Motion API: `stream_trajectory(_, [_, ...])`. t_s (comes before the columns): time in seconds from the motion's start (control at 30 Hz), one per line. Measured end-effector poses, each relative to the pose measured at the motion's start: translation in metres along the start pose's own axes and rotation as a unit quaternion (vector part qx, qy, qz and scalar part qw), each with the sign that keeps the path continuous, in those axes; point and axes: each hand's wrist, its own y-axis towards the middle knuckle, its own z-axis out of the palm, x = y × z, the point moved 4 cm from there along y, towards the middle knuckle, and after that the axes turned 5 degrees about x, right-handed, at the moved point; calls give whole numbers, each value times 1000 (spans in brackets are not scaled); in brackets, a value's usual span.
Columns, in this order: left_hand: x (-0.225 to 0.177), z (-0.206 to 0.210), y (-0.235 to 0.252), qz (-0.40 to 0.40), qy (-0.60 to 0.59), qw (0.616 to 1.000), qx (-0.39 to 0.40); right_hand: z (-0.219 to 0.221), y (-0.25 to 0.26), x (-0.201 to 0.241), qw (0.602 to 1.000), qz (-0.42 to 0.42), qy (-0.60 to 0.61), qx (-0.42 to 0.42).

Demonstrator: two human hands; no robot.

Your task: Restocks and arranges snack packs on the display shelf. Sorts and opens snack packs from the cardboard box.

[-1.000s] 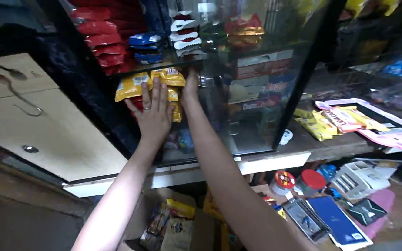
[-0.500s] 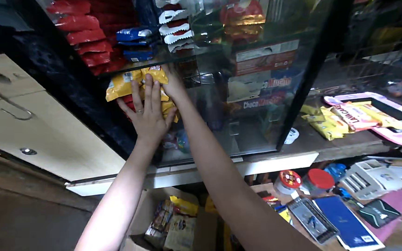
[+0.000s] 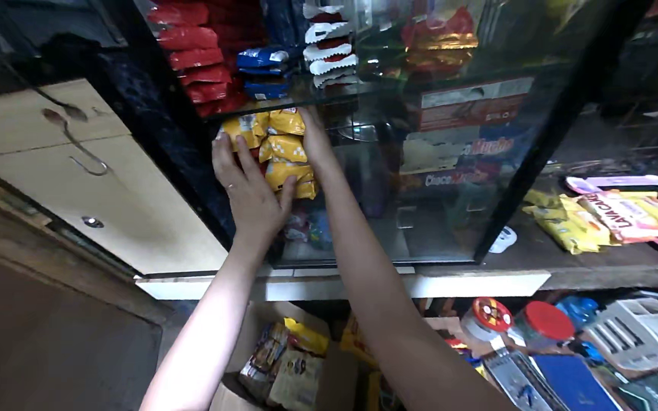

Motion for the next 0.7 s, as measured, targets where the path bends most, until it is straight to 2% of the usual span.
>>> stream_trajectory(0.13, [-11, 4, 5, -35, 14, 999, 32, 0, 0, -1, 1000, -13, 25, -3])
stream_trajectory(0.33, [-14, 11, 10, -47, 40, 996, 63, -2, 0, -4, 999, -18, 25, -10])
stream_trajectory(0.47, [-14, 8, 19, -92, 54, 990, 97, -1, -1, -3, 1000, -15, 15, -13])
stream_trajectory(0.53, [-22, 0, 22, -98, 36, 990, 90, -1, -1, -4, 1000, -12, 11, -9])
stream_trajectory(0.63, [-29, -2, 15, -45, 14, 998, 28, -2, 2, -5, 999, -30, 26, 0])
stream_trajectory(0.7, [-22, 4, 10, -59, 35, 996, 53, -3, 3, -7, 998, -43, 34, 1])
